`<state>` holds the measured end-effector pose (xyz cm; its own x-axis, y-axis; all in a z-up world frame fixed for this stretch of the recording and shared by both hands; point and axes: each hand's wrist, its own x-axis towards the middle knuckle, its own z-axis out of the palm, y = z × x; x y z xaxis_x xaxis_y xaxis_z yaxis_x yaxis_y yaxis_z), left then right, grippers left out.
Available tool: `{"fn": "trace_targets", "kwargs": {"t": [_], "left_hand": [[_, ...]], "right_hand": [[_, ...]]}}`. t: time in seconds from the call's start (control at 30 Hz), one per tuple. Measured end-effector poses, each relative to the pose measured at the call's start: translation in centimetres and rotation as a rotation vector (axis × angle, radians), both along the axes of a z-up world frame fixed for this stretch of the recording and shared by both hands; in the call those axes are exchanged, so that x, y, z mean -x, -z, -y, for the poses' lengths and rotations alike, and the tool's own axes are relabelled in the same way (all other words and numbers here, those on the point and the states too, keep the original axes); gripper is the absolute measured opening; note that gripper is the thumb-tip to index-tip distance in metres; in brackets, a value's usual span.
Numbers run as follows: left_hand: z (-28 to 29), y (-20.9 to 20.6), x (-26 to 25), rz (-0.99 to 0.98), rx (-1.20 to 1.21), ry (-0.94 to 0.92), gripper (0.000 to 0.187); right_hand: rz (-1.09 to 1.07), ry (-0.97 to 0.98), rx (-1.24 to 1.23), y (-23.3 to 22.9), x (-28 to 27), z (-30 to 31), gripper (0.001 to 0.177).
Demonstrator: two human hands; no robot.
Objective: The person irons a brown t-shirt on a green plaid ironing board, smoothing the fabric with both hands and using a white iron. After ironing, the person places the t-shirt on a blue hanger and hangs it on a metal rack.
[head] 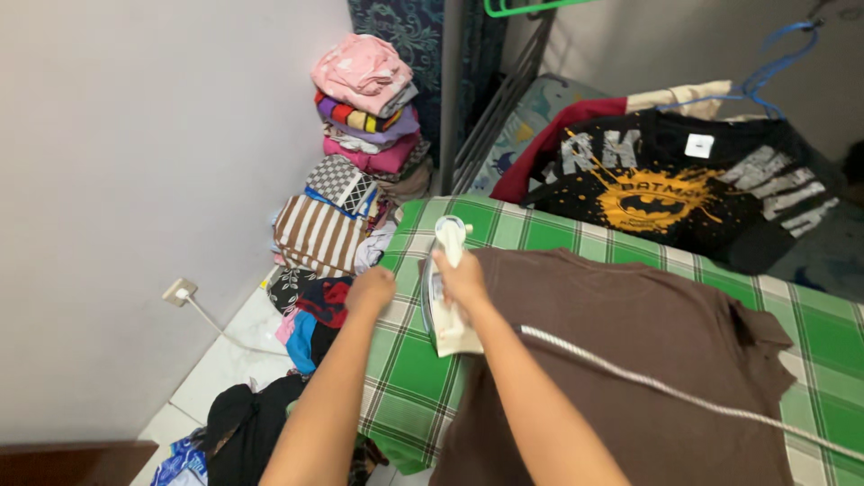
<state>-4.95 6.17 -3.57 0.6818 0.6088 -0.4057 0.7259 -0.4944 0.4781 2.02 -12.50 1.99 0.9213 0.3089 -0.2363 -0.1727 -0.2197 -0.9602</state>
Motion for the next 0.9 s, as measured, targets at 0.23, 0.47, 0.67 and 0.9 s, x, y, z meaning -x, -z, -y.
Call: {"fn": "trace_targets", "kwargs": {"t": [0.23,0.47,0.67,0.9], "left_hand": [[8.1,-0.3,2.7,0.448,-0.08,-0.377,0.033],[9.6,0.8,7.2,0.926,0.025,-0.373,0.033],[10.3,0.6,7.8,0.9,-0.054,-0.256,0.033],[10.4,0.0,7.9,0.882,-0.075,-0.251,0.033]], "right_hand": [[0.277,0.063,0.128,1.3,2.8,-0.4,0.03],[0.255,0.08,0.166,1.4,0.5,-2.2,0.037],[0.199,0.081,0.123,-0.4,1.0,-2.3,0.035],[0.163,0.083,0.147,-2.0,1.6,-2.3,0.035]]}}
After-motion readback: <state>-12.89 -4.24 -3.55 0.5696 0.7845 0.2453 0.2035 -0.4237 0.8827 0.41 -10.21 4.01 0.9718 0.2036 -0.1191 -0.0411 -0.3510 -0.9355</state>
